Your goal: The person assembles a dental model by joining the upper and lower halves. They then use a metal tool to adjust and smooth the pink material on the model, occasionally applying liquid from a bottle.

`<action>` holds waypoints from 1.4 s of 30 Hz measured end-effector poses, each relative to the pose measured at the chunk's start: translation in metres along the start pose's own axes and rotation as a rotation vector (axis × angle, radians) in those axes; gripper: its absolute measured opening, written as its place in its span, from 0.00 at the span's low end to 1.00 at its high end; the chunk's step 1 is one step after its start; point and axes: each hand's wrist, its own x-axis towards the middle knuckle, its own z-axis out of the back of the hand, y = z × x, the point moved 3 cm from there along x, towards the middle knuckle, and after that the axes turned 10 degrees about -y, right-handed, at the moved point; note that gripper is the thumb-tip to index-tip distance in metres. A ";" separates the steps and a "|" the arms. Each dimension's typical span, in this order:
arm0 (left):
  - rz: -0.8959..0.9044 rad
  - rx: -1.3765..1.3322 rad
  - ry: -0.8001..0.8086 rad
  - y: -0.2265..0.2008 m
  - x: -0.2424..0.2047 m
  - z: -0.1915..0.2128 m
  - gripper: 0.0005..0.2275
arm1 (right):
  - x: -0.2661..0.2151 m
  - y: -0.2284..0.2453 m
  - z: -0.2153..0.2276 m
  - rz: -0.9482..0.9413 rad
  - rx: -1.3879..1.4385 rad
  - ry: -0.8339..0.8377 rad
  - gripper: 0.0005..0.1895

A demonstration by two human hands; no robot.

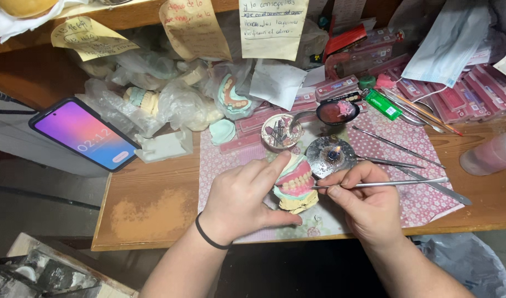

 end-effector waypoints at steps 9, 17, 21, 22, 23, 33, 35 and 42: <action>0.008 -0.007 0.009 0.001 -0.001 -0.001 0.46 | 0.002 0.002 0.000 0.014 0.110 -0.030 0.13; 0.022 -0.042 0.001 -0.001 0.000 0.001 0.45 | 0.028 0.057 -0.003 0.224 -0.074 -0.073 0.12; 0.048 -0.074 -0.023 -0.006 0.005 0.004 0.39 | 0.074 0.099 -0.010 0.351 -0.636 0.092 0.08; 0.045 -0.076 -0.024 -0.006 0.004 0.004 0.39 | 0.082 0.101 -0.012 0.354 -0.637 0.089 0.08; 0.044 -0.059 -0.031 -0.007 0.004 0.004 0.39 | 0.091 0.101 -0.014 0.291 -0.691 0.088 0.09; 0.065 -0.039 -0.008 -0.006 0.005 0.008 0.42 | 0.120 0.110 -0.038 0.210 -1.083 0.221 0.07; 0.066 -0.031 0.014 -0.006 0.005 0.007 0.44 | 0.120 0.114 -0.042 0.200 -1.124 0.209 0.07; 0.091 -0.029 0.077 -0.003 0.001 0.006 0.46 | 0.125 0.113 -0.028 0.316 -1.286 0.048 0.09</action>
